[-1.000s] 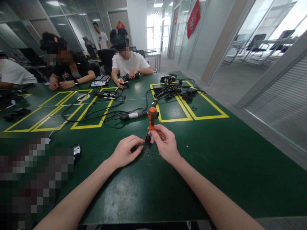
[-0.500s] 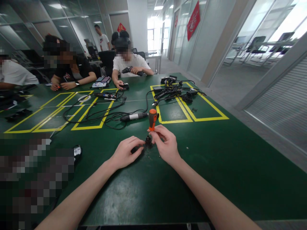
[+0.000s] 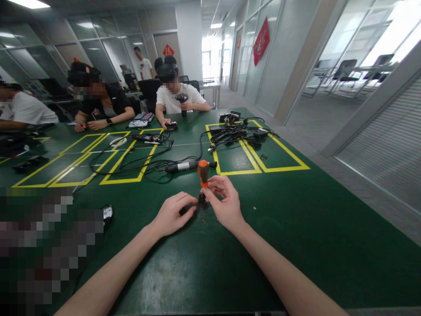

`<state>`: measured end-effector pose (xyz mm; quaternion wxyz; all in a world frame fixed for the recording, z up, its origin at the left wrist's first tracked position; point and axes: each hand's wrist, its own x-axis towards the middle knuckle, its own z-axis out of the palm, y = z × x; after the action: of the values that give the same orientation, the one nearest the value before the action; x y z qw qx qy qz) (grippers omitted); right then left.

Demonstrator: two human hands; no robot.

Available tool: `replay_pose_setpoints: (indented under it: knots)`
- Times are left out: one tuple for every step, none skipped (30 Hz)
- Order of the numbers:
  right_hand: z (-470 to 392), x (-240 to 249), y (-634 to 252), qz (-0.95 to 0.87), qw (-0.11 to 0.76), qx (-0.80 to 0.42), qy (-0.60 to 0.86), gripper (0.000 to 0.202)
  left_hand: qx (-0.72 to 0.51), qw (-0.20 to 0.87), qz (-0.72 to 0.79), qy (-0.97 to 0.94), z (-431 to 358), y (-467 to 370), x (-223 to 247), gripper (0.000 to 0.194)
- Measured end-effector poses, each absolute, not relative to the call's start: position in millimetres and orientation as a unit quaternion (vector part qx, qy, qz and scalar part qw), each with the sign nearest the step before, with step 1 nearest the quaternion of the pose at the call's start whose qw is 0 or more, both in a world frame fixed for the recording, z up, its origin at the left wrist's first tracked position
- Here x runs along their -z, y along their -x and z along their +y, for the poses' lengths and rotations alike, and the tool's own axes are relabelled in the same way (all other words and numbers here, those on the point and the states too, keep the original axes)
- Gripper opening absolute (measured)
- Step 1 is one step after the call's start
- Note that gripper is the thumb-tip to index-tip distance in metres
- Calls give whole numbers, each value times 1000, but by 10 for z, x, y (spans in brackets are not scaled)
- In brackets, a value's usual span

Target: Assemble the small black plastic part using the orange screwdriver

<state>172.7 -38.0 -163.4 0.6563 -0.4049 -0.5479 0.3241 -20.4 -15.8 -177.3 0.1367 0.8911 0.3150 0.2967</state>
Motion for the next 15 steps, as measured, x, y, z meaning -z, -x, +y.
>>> replay_pose_setpoints:
  knots:
    - [-378,1633,-1726,-545,659,-324,405,27,-298,136,314,-891,-158,204,1773,13]
    - [-376,1633,-1727,-544,659,-326,404,28,-300,137,314,-890,-158,203,1773,13]
    - [-373,1635,-1728,-544,659,-329,402,28,-301,137,315,-890,-158,203,1773,13]
    - [-371,1639,-1730,-546,657,-333,398,27,-301,138,316,-889,-159,202,1774,13]
    - [-368,1644,-1732,-549,656,-336,395,27,-300,139,317,-889,-159,201,1774,13]
    - [-365,1651,-1734,-552,654,-338,391,26,-299,141,317,-889,-159,200,1775,13]
    - [-361,1658,-1735,-555,654,-339,387,26,-298,142,318,-889,-158,199,1776,13]
    - [-358,1666,-1736,-557,654,-338,384,27,-298,142,318,-889,-157,197,1776,13]
    - [-355,1674,-1736,-559,654,-338,382,28,-298,142,319,-889,-156,196,1777,13]
    - [-352,1682,-1736,-560,653,-339,381,29,-298,140,319,-889,-155,194,1777,12]
    - [-350,1688,-1734,-560,652,-339,383,31,-299,138,318,-889,-154,193,1777,12]
    - [-349,1693,-1730,-557,653,-340,385,33,-300,135,317,-890,-153,191,1778,12]
    - [-349,1697,-1726,-553,654,-339,388,35,-301,132,315,-890,-152,189,1778,12]
    - [-350,1700,-1720,-549,656,-339,391,37,-301,130,314,-891,-151,188,1778,12]
    - [-351,1702,-1713,-545,659,-337,394,38,-301,129,313,-891,-151,187,1778,12]
